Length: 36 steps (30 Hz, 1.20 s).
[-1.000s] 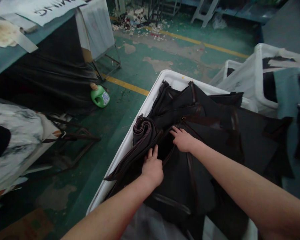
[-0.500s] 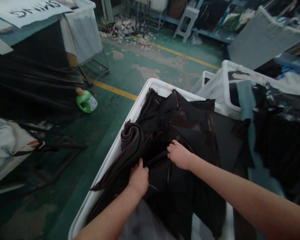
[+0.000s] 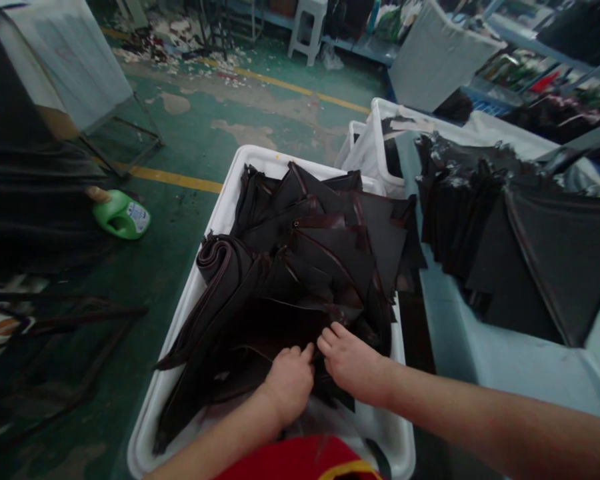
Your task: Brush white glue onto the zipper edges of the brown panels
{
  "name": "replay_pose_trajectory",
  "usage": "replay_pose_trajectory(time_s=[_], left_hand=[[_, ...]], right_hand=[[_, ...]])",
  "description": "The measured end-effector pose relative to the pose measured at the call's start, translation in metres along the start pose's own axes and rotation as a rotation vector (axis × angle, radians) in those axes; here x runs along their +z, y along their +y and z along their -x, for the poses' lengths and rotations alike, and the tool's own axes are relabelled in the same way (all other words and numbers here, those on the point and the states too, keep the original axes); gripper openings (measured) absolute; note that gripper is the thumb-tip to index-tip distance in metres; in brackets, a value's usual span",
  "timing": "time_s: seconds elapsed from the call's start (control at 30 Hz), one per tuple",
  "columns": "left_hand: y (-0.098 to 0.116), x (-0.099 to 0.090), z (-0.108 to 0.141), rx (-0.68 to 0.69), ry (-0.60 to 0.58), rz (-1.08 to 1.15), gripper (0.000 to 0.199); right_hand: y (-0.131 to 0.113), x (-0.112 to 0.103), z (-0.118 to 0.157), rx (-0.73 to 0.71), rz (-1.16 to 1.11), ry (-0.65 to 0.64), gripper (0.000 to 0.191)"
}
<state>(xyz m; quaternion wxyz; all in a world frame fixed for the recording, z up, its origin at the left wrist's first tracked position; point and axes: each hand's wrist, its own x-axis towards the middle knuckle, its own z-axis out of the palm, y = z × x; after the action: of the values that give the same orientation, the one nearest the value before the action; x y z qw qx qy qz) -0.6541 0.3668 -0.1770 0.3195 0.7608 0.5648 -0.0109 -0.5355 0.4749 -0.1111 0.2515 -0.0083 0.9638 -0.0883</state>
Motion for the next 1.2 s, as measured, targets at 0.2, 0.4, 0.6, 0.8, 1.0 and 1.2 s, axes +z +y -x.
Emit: replay_pose_trajectory(time_s=[0.2,0.4,0.6,0.8,1.0,1.2], left_hand=[[0.002,0.006,0.009,0.045,0.010,-0.056,0.034],[0.002,0.010,0.012,0.033,0.057,-0.079,0.033],[-0.001,0.007,0.009,-0.008,0.121,-0.083,0.033],[0.008,-0.024,0.027,-0.076,0.257,-0.115,0.029],[0.019,-0.044,0.023,-0.079,0.491,-0.101,0.028],[-0.006,-0.052,0.010,-0.005,0.367,0.018,0.033]], right_hand=[[0.049,-0.009,0.004,0.330,-0.409,0.280,0.053],[0.098,0.015,-0.028,0.401,-0.586,-0.045,0.025],[0.080,0.011,-0.003,0.461,-0.529,0.119,0.013],[0.041,-0.002,0.056,0.489,-0.668,0.769,0.012],[0.013,0.011,0.088,0.494,-0.980,0.783,0.009],[0.002,0.020,0.099,0.430,-1.189,0.753,0.009]])
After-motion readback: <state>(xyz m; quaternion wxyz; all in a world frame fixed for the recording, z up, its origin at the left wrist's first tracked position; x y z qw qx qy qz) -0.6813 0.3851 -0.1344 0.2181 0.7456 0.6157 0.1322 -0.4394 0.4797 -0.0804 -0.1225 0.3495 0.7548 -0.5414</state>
